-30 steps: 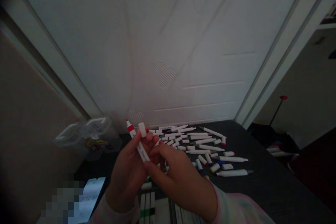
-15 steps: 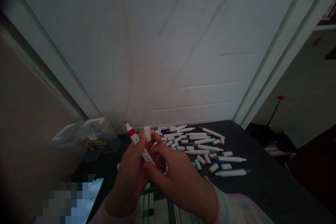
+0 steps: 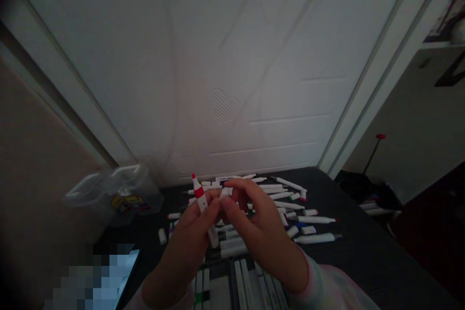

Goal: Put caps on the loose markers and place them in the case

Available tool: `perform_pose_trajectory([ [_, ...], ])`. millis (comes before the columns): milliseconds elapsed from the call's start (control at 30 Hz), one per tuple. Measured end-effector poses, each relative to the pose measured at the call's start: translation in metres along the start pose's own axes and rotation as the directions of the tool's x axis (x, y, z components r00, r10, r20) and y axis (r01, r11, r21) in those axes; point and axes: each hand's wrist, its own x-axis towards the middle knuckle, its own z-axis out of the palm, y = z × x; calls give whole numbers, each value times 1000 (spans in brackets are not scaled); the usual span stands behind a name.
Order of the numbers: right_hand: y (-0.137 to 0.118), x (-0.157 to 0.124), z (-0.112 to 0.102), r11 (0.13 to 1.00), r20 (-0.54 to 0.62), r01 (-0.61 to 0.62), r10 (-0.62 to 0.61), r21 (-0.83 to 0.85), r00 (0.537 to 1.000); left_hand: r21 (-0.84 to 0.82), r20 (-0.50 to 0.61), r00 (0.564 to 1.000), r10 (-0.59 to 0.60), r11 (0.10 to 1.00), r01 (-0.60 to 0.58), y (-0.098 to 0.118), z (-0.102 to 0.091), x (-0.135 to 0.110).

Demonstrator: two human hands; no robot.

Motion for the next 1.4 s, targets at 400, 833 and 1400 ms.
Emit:
perform_pose_trajectory([
  [400,-7,4,-2,952,75,-113,96,284,993,-40,-27,999,-22,999,21,2,0,-3],
  [833,-7,8,1,924,115,-174,143,339,983,-147,29,999,34,989,-29,3,0,-2],
  [1400,-9,2,2,991,260,-110,88,73,962,-106,-74,988,137,984,-145,14,-10,-3],
])
